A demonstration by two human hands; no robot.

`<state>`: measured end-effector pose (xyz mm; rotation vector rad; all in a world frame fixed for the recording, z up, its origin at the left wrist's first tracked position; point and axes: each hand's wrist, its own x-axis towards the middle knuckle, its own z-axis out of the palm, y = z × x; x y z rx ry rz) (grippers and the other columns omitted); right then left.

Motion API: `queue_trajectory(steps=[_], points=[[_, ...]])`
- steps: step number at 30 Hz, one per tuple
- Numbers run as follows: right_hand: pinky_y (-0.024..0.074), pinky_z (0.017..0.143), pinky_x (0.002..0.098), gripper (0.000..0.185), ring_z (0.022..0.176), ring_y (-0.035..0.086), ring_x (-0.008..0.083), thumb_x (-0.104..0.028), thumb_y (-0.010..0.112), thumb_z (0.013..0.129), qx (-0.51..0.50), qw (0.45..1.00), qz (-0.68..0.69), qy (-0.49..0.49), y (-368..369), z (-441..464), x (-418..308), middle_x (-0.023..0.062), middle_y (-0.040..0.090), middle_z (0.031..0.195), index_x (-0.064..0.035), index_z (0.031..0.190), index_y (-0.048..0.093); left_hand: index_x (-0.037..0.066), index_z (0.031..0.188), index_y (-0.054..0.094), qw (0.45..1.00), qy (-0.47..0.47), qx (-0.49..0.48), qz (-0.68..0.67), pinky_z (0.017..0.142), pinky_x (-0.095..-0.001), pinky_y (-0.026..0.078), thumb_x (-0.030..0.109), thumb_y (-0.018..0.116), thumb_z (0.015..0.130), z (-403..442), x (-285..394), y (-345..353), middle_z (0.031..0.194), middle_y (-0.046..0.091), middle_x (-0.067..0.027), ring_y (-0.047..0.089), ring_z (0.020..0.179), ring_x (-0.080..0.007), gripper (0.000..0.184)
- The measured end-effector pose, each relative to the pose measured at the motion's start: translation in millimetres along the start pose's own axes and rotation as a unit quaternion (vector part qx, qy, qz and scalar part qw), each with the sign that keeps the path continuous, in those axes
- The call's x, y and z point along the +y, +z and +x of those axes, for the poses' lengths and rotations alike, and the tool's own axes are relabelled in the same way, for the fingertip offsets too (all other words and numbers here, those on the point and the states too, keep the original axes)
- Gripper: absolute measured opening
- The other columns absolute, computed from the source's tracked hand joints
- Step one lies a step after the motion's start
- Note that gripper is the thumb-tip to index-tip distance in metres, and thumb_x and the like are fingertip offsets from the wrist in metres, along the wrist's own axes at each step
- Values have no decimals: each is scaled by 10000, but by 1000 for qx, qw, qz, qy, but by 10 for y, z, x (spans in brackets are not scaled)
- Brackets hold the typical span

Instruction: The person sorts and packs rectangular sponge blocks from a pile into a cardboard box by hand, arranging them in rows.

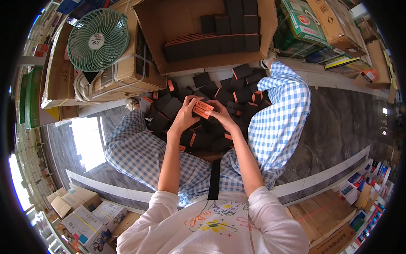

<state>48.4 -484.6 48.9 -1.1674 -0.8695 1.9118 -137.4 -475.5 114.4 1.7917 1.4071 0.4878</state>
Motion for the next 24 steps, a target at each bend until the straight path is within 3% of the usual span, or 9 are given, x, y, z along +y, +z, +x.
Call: queue_trajectory(steps=[5, 6, 9, 10, 11, 13, 14, 19, 24], points=[[338, 1021, 293, 586, 1256, 425, 193, -270, 693, 823, 50, 998, 15, -33, 35, -23, -54, 94, 456, 1343, -82, 1329, 464, 117, 1143, 510, 999, 21, 20, 18, 805, -445, 534, -41, 709, 640, 14, 6, 16, 1267, 394, -114, 558, 1034, -360, 563], [286, 1063, 336, 652, 1348, 318, 215, -393, 635, 864, 81, 997, -15, -4, 4, -19, -69, 108, 349, 1445, -106, 1395, 390, 108, 1125, 515, 996, 48, 68, 40, 795, -436, 541, -76, 695, 639, 27, 11, 22, 1269, 388, -123, 559, 1033, -355, 550], [259, 1076, 391, 709, 1385, 251, 239, -512, 566, 882, 138, 987, 2, 86, -87, -5, -79, 107, 303, 1475, -134, 1431, 324, 85, 1081, 531, 981, 74, 171, 62, 761, -414, 556, -145, 643, 630, 81, 43, 80, 1260, 395, -142, 568, 1035, -344, 519], [307, 1056, 440, 765, 1355, 300, 251, -583, 512, 883, 129, 986, -1, 102, -121, 23, -15, 113, 329, 1449, -113, 1440, 281, 72, 1056, 542, 970, 75, 224, 62, 736, -403, 565, -181, 605, 623, 100, 56, 102, 1248, 407, -153, 575, 1038, -337, 505], [307, 1056, 440, 765, 1355, 300, 251, -583, 512, 883, 129, 986, -1, 101, -155, 35, 27, 113, 329, 1449, -113, 1440, 281, 72, 1056, 542, 970, 76, 224, 61, 736, -403, 565, -181, 605, 623, 110, 61, 116, 1248, 407, -153, 575, 1038, -337, 505], [397, 1009, 441, 683, 1283, 403, 241, -559, 500, 899, 2, 978, 169, 124, -92, 10, -79, 118, 422, 1366, -73, 1363, 379, 64, 1047, 541, 964, 105, 236, 65, 738, -386, 575, -185, 600, 624, 114, 88, 136, 1262, 402, -151, 569, 1055, -346, 495], [470, 947, 444, 537, 1169, 510, 222, -497, 519, 914, -10, 970, 218, 107, -54, -23, -120, 100, 529, 1226, -61, 1225, 488, 55, 1043, 540, 965, 107, 230, 62, 748, -387, 575, -182, 600, 620, 102, 110, 160, 1277, 396, -154, 568, 1068, -341, 488], [491, 919, 427, 310, 1067, 570, 200, -351, 588, 911, 14, 963, 262, 66, -61, -87, -188, 64, 594, 1084, -84, 1069, 571, 40, 1054, 523, 963, 117, 232, 70, 761, -392, 569, -171, 595, 626, 69, 99, 307, 1291, 390, -160, 560, 1079, -347, 482], [501, 898, 401, 260, 1038, 578, 191, -240, 590, 897, 50, 968, 240, 48, -152, -36, -70, 62, 584, 1055, -71, 1091, 559, 49, 1272, 410, 968, 83, 234, 41, 770, -411, 544, -191, 552, 636, 91, 120, 265, 1289, 381, -183, 528, 1097, -391, 694]])
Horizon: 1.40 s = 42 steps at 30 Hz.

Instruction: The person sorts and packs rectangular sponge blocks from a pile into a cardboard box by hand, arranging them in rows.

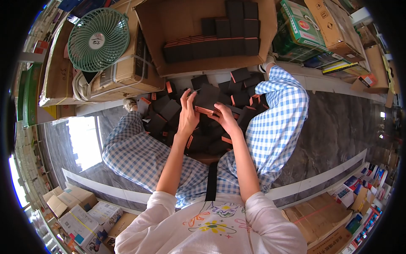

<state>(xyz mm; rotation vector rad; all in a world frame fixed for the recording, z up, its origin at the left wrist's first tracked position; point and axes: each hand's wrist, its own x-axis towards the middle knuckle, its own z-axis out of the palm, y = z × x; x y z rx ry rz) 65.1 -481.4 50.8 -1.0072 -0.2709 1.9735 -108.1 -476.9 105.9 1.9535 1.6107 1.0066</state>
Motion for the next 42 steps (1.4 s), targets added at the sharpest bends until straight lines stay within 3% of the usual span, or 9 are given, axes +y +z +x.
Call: queue_trajectory(steps=[4, 7, 10, 13, 22, 25, 30, 39, 42], points=[[502, 895, 376, 373, 1034, 573, 186, -217, 620, 868, 26, 996, -84, -17, 30, -28, -56, 63, 567, 1070, -54, 1185, 512, 45, 1356, 339, 969, -157, -74, -174, 937, -374, 451, -177, 481, 670, -72, -428, -42, 1306, 425, -167, 516, 1153, -317, 735], [492, 908, 347, 496, 1048, 563, 181, -195, 646, 844, 5, 987, -158, -37, 68, -53, -67, 73, 552, 1110, -45, 1273, 448, 15, 1225, 497, 924, -215, -119, -293, 914, -326, 453, 76, 539, 893, -37, -658, -47, 1100, 592, -115, 569, 1052, -230, 340], [478, 928, 332, 535, 1059, 556, 178, -182, 653, 834, -7, 974, -215, -70, 138, -87, -78, 82, 547, 1127, -42, 1298, 428, 16, 1147, 563, 862, -325, -163, -353, 901, -298, 453, 227, 545, 935, 26, -421, -178, 1020, 616, -61, 574, 1005, -159, 300], [466, 933, 318, 536, 1059, 553, 172, -171, 656, 826, -21, 974, -212, -73, 137, -89, -96, 85, 543, 1140, -36, 1293, 431, 55, 1133, 573, 839, -330, -177, -394, 938, -328, 430, 332, 523, 948, 3, -422, -211, 1084, 584, -46, 535, 1064, -151, 337], [468, 901, 293, 528, 1032, 550, 144, -109, 645, 815, -49, 968, -221, -105, 140, -46, -174, 72, 547, 1123, -22, 1289, 430, 11, 1139, 545, 848, -252, -200, -421, 913, -313, 448, 177, 677, 837, 128, -503, -171, 1087, 609, -82, 570, 1042, -180, 369], [472, 885, 284, 532, 1006, 559, 145, -100, 648, 813, -35, 966, -236, -101, 139, 44, -276, 71, 560, 1101, -22, 1291, 429, 9, 1177, 526, 844, -269, -242, -395, 923, -293, 429, 122, 638, 838, 282, -496, -192, 1089, 585, -52, 546, 1035, -142, 374], [485, 861, 294, 566, 978, 572, 156, -120, 701, 777, -67, 914, -381, -124, 186, 291, -572, 73, 600, 1032, -5, 1277, 463, 4, 1243, 504, 860, -245, -264, -360, 935, -309, 422, 119, 639, 814, 562, -567, -224, 1141, 579, -70, 540, 1072, -165, 464], [495, 882, 302, 580, 1071, 567, 169, -110, 703, 796, -89, 888, -403, -201, 439, 863, -1086, 122, 586, 1163, 4, 1308, 454, 18, 1209, 532, 888, -239, -219, -327, 900, -310, 444, 169, 679, 773, 1290, -679, -191, 1071, 604, -77, 573, 1012, -170, 484], [476, 892, 298, 459, 1051, 583, 155, -81, 663, 829, -76, 906, -366, -197, 465, 1117, -1230, 87, 612, 1129, 1, 1253, 507, 21, 1206, 534, 898, -231, -207, -312, 877, -311, 459, 164, 686, 767, 1594, -733, -88, 1053, 611, -77, 585, 981, -172, 485]])
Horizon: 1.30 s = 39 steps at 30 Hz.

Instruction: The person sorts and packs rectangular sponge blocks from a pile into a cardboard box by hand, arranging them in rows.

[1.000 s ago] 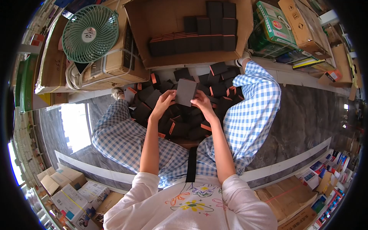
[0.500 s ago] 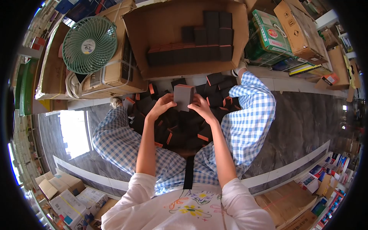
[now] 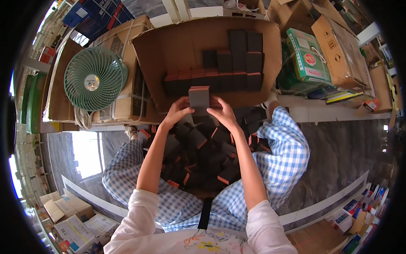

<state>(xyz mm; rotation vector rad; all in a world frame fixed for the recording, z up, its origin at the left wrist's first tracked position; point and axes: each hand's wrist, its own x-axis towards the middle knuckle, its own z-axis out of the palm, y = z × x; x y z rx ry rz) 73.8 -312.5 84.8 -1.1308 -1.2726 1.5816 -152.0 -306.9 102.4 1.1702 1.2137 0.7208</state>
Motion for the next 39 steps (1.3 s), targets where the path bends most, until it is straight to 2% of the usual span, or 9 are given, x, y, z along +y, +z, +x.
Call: queue_trajectory(steps=[5, 11, 13, 16, 21, 24, 29, 33, 39], points=[[528, 786, 277, 459, 957, 627, 150, -61, 662, 814, 42, 997, -51, -45, -138, 531, 107, 106, 651, 1034, 0, 1242, 510, 35, 1313, 428, 997, 61, 21, 53, 859, -341, 481, 133, 703, 781, 613, -73, -101, 1078, 576, -106, 572, 991, -193, 607], [544, 777, 305, 479, 935, 655, 210, -101, 662, 819, 82, 991, -99, -31, -350, 1115, 169, 158, 605, 1153, -21, 1261, 495, 68, 1419, 244, 993, 94, 62, 17, 842, -349, 487, 200, 746, 753, 1243, -112, -179, 1057, 576, -117, 585, 951, -202, 845], [537, 812, 326, 451, 1014, 627, 247, -115, 636, 842, 76, 991, -108, 1, -406, 1207, 66, 165, 567, 1203, -39, 1264, 497, 64, 1408, 265, 993, 101, 64, 18, 842, -354, 488, 206, 740, 757, 1512, -115, -267, 1055, 576, -121, 583, 954, -207, 818], [509, 879, 358, 335, 1148, 532, 268, -132, 577, 885, 97, 979, -169, -60, -521, 1363, 113, 144, 541, 1224, -58, 1210, 539, 54, 1384, 299, 991, 78, 81, 74, 840, -357, 491, 224, 733, 764, 1788, -32, -293, 1062, 577, -132, 585, 951, -213, 776], [505, 880, 364, 293, 1126, 544, 257, -134, 570, 888, 109, 975, -194, -19, -556, 1465, 213, 116, 552, 1210, -64, 1173, 560, 42, 1370, 310, 983, 45, 86, 153, 826, -360, 498, 261, 733, 761, 2147, -148, -235, 1093, 574, -155, 591, 974, -239, 773], [501, 876, 364, 272, 1124, 545, 255, -129, 562, 890, 101, 979, -176, -4, -521, 1438, 259, 107, 555, 1204, -70, 1156, 569, 15, 1352, 346, 979, 47, 104, 169, 831, -389, 500, 255, 723, 774, 2263, -253, -140, 1156, 562, -221, 591, 1013, -304, 731], [491, 855, 353, 235, 1102, 555, 246, -110, 555, 883, 92, 985, -143, -14, -449, 1408, 329, 99, 573, 1175, -63, 1111, 588, -33, 1216, 509, 931, 40, 134, 338, 900, -425, 459, 327, 691, 791, 2207, -224, -58, 1246, 510, -276, 523, 1129, -408, 586], [487, 852, 349, 219, 1089, 560, 238, -98, 552, 881, 89, 983, -161, 10, -418, 1277, 297, 94, 580, 1151, -63, 1094, 589, -1, 1319, 411, 928, 48, 123, 349, 963, -437, 438, 290, 694, 791, 2246, -268, -80, 1337, 417, -255, 457, 1207, -401, 666], [480, 815, 341, 191, 1063, 571, 223, -70, 560, 864, 94, 983, -157, 10, -463, 1199, 377, 94, 583, 1110, -55, 1051, 599, 102, 1391, 333, 943, 174, 125, 254, 993, -453, 412, 361, 671, 796, 2351, 12, -47, 1406, 315, -257, 409, 1242, -425, 732]])
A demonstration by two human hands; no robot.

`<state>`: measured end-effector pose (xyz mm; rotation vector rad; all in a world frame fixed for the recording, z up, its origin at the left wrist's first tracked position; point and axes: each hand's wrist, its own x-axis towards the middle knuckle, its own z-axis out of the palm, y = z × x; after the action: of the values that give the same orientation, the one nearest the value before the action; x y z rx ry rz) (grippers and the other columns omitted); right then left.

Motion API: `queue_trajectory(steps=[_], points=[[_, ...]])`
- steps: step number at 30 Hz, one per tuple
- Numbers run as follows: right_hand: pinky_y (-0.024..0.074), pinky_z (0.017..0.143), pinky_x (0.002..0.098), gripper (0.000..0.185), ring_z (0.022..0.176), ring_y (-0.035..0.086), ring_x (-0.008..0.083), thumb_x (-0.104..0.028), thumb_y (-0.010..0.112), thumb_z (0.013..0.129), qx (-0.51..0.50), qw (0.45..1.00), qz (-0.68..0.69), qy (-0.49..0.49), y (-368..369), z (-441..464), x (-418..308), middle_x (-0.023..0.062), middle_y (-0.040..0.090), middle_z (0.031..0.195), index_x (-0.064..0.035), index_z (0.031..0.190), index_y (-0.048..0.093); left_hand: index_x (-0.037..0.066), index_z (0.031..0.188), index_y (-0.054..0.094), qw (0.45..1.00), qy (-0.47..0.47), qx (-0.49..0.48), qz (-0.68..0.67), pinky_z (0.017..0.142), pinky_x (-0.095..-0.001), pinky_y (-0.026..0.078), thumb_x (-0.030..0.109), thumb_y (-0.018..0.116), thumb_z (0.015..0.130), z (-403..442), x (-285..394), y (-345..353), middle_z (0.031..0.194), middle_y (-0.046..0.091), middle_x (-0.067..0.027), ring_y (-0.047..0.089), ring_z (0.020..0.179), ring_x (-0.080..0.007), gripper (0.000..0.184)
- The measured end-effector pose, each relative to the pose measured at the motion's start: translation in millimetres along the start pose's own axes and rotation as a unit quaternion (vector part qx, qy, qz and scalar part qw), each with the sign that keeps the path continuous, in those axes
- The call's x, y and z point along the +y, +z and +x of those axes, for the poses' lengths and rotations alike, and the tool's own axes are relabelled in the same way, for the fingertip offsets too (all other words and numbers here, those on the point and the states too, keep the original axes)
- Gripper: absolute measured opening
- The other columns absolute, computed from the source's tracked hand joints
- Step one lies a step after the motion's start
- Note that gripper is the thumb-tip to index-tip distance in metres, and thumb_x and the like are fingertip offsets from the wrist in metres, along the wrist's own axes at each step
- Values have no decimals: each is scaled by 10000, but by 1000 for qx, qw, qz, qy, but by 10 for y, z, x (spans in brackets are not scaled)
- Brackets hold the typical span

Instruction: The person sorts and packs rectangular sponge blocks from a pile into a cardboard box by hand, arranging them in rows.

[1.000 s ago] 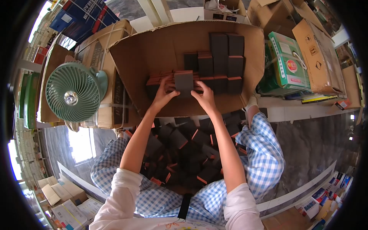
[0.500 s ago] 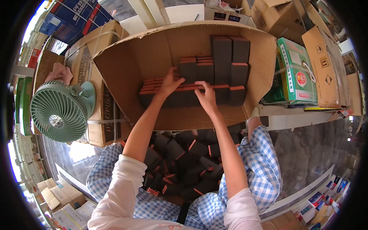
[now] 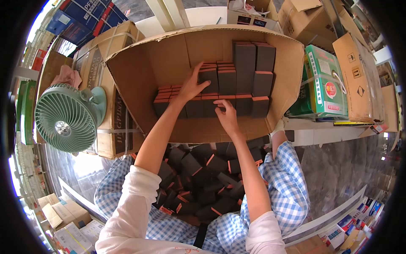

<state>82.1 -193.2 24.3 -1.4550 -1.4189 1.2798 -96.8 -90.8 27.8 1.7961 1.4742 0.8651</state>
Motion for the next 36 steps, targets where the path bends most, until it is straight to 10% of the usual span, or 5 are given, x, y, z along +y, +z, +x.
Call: queue_trajectory(steps=[9, 15, 20, 29, 36], points=[[493, 790, 338, 199, 1031, 589, 229, -54, 558, 846, -1, 1000, -11, -13, 64, -120, 53, 110, 598, 1065, -54, 1039, 606, 139, 1362, 390, 974, 21, -119, 189, 1020, -489, 362, 420, 672, 761, 213, 103, -64, 1387, 376, -187, 393, 1252, -395, 721], [514, 786, 356, 206, 985, 603, 271, -52, 538, 849, -34, 997, -54, -37, 165, -205, 171, 143, 576, 1071, -38, 1046, 598, 195, 1395, 360, 847, 27, -212, 488, 1038, -514, 326, 531, 627, 756, 262, 553, -214, 1392, 393, -146, 381, 1284, -359, 770], [523, 774, 373, 198, 896, 631, 315, -65, 534, 841, -59, 994, -83, -40, 222, -256, 159, 159, 565, 1072, -34, 1029, 587, 83, 1469, 160, 950, -206, -165, 166, 1086, -473, 261, 704, 489, 772, 282, 439, -190, 1461, 266, -228, 302, 1333, -380, 990], [474, 768, 413, 136, 869, 574, 364, -47, 536, 828, 34, 984, -156, -80, 357, -704, -132, 160, 568, 964, -37, 950, 594, -48, 1430, 159, 982, -112, 16, -151, 1076, -417, 271, 571, 522, 857, -228, 161, -39, 1448, 239, -282, 268, 1347, -379, 918], [468, 742, 415, 56, 844, 579, 346, 11, 547, 814, 126, 978, -145, -87, 472, -1299, -138, 155, 586, 849, -5, 837, 595, -21, 1318, 362, 995, -25, 73, -60, 1021, -447, 314, 343, 490, 948, -1516, 727, -260, 1311, 414, -242, 377, 1247, -393, 535]])
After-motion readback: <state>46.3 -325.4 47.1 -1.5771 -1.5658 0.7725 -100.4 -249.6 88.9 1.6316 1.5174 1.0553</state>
